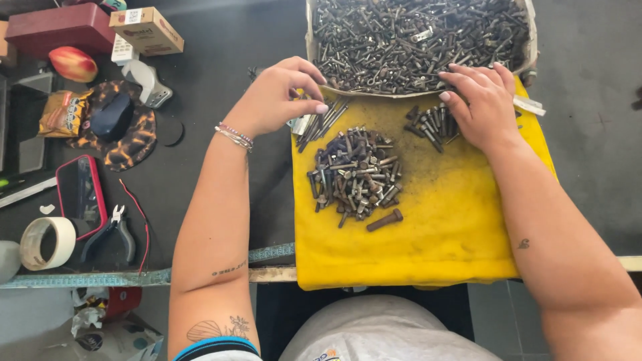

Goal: The person sorts small metal fasteners from a large bag onto a yellow cloth on a workbench. They pick individual items by hand and place them into separate piles, occasionally adjusting the cloth. The task continues throughout the clip with no tools used.

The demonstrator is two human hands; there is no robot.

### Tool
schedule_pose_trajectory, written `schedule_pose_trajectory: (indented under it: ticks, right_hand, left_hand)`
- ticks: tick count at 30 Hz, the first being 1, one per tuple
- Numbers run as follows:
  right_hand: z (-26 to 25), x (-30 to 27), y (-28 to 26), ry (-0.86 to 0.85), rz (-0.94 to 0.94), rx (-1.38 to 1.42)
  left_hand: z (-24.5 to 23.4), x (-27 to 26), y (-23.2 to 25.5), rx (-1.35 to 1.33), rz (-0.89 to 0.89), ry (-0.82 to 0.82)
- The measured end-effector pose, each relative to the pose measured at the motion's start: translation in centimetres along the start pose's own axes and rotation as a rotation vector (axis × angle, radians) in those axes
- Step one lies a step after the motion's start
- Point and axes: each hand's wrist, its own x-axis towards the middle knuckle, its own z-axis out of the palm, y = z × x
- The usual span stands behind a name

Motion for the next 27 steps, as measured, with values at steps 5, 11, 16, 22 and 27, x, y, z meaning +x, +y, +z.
schedule_pose_trajectory:
  ticks: [5, 11, 16, 22, 27]
  right_hand:
    - [-0.3, 0.1, -0.3, -0.011, -0.009, -0.001]
    - [-0.2, 0.1, -0.2, -0.012, -0.006, -0.025]
    - [0.1, 0.0, -0.2, -0.014, 0.020, -0.028]
    - [0.2, 0.3, -0.1, 0.033, -0.001, -0.050]
    - [-0.2, 0.4, -0.6, 0.032, 0.016, -0.030]
  left_hand:
    - [0.6, 0.8, 0.1, -0.060, 0.002, -0.040]
    - [2.0, 1.8, -2.2, -0.050, 0.002, 0.220]
    - [3.6, 2.7, -3.1, -0.037, 0.052, 0.486]
    - [5.6, 4.7, -5.4, 0.035, -0.053, 0.528]
    - [5.6, 4.4, -5.2, 0.251, -0.125, 0.468]
